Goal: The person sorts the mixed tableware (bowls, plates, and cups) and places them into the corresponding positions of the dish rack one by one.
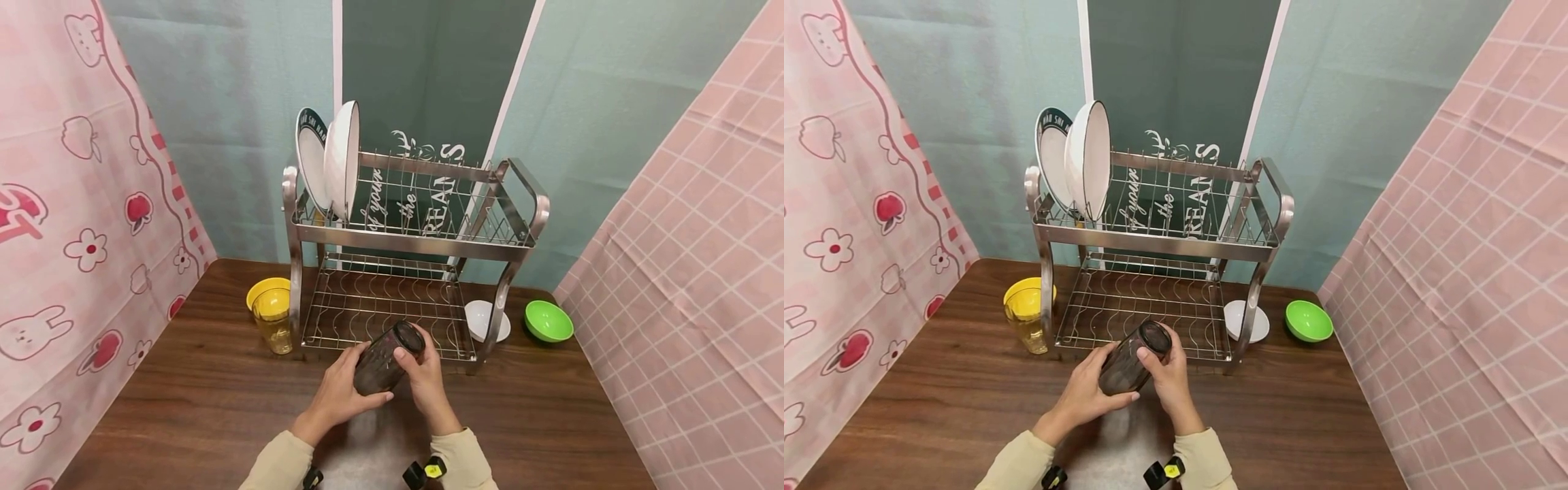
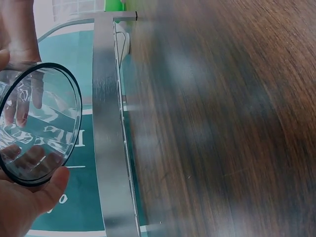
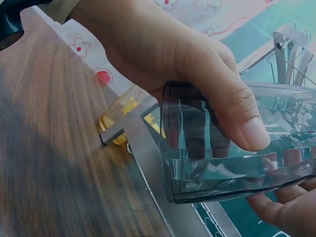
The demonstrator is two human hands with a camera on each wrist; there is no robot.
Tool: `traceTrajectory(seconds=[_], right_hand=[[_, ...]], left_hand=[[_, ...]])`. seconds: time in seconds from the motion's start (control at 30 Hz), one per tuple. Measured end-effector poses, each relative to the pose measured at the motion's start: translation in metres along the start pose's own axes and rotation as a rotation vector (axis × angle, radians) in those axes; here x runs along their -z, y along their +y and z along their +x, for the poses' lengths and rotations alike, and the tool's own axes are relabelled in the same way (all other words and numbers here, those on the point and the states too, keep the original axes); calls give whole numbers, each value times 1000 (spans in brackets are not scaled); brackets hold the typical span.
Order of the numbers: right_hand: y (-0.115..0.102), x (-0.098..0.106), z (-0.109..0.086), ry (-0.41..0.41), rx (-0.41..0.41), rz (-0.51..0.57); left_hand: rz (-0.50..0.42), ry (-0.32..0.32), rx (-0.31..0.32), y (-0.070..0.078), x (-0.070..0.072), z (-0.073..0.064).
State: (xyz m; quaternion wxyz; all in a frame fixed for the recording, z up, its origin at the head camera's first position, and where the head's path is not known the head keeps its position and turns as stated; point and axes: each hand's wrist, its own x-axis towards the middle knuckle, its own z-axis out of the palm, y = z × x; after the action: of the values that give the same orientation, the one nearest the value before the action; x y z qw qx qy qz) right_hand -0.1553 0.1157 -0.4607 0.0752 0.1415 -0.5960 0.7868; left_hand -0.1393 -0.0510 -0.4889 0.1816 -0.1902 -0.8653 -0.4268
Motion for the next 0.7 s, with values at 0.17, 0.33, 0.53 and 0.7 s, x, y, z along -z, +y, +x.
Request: traceTrajectory(seconds=[0.17, 0.33, 0.53, 0.7], right_hand=[[0, 0, -1, 5, -3, -2], [0, -1, -1, 3, 11, -4], [2, -1, -5, -34, 87, -105], [0, -3, -7, -40, 97, -135]], left_hand=[[-2, 8, -17, -1, 0, 0], [6, -10, -8, 0, 1, 0], [95, -115, 24, 1, 9, 0], [149, -160, 12, 1, 14, 0]])
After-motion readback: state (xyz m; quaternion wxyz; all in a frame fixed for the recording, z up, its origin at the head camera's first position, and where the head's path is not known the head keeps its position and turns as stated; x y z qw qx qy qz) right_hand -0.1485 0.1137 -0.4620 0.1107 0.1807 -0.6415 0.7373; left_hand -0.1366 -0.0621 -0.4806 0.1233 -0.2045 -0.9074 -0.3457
